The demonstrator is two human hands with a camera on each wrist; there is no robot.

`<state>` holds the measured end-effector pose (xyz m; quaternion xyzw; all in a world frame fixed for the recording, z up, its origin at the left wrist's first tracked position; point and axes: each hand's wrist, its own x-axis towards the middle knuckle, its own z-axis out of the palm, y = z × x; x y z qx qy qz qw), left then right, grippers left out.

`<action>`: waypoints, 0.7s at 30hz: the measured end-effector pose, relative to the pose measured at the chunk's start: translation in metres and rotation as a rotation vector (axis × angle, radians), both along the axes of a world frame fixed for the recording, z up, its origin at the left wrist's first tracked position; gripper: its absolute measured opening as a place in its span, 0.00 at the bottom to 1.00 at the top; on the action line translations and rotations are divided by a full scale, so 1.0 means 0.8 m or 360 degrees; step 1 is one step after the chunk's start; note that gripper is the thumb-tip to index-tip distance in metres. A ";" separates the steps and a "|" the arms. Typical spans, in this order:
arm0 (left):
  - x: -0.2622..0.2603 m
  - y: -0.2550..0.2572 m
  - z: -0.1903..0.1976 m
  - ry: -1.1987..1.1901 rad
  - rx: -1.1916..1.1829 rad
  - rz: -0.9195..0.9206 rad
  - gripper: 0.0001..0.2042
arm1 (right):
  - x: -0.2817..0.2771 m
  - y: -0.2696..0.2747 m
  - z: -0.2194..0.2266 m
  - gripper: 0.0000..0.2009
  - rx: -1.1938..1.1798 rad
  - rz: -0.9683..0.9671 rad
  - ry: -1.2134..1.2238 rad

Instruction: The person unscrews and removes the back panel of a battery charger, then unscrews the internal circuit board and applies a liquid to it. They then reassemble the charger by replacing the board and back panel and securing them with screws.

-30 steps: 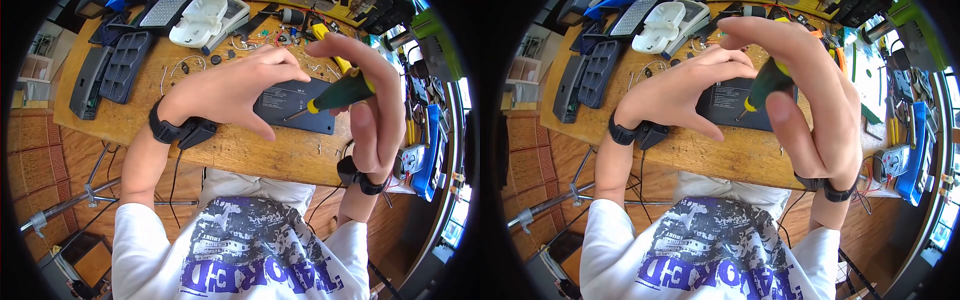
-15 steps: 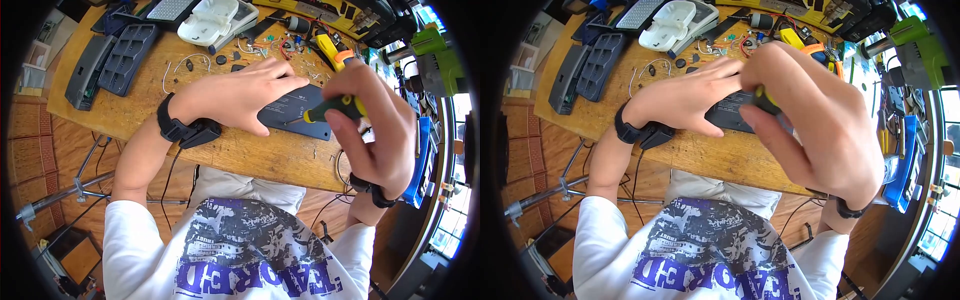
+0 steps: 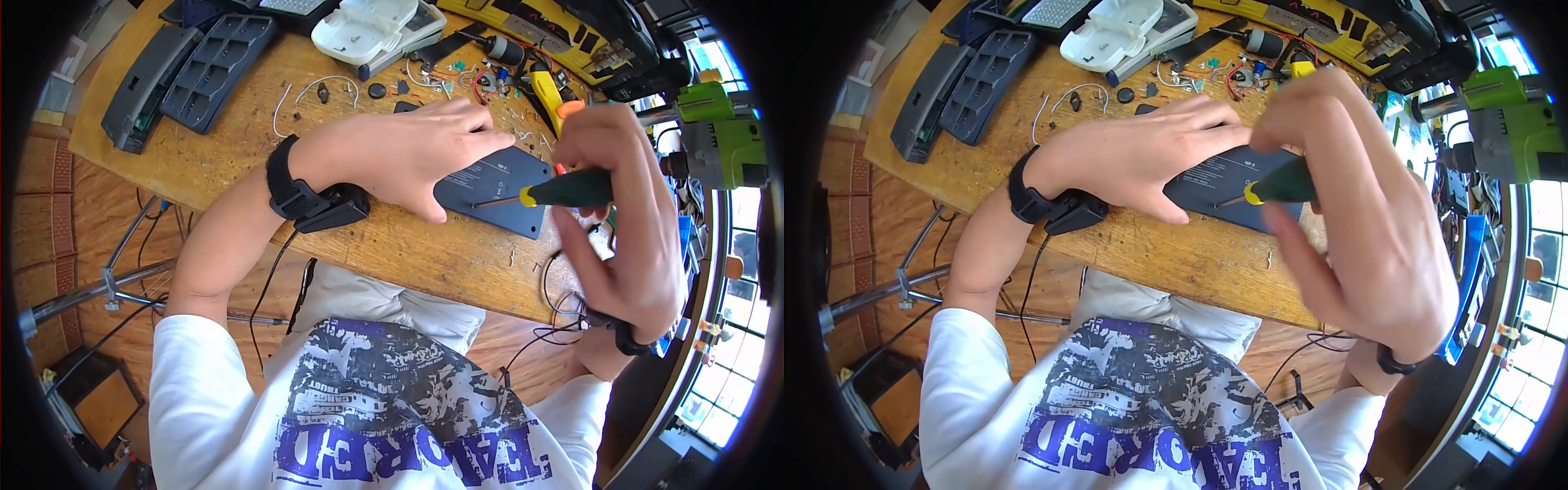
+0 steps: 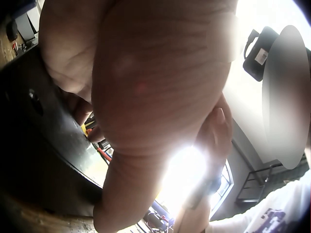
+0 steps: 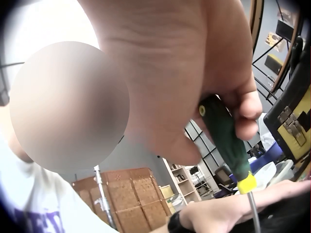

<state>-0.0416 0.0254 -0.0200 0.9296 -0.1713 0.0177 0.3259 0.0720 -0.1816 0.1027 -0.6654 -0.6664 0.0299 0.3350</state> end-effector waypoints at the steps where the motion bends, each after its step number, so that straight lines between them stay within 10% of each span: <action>1: 0.000 0.000 0.000 -0.0016 0.0020 0.0014 0.52 | 0.002 -0.003 0.003 0.13 -0.0009 0.0006 0.0002; 7: 0.000 -0.002 -0.001 -0.0058 0.0088 0.0052 0.53 | 0.015 -0.011 0.008 0.14 -0.0400 -0.0198 -0.0551; 11: 0.000 -0.003 -0.002 -0.0054 0.0075 0.0052 0.54 | 0.004 -0.007 0.010 0.18 -0.0118 -0.0076 0.0072; 16: 0.000 -0.001 -0.007 -0.0074 0.0059 0.0033 0.54 | 0.023 -0.017 0.011 0.19 -0.0379 0.0054 -0.0636; 21: 0.001 0.000 -0.006 -0.0053 0.0036 0.0019 0.51 | 0.013 -0.001 0.004 0.19 -0.0064 0.0129 -0.0361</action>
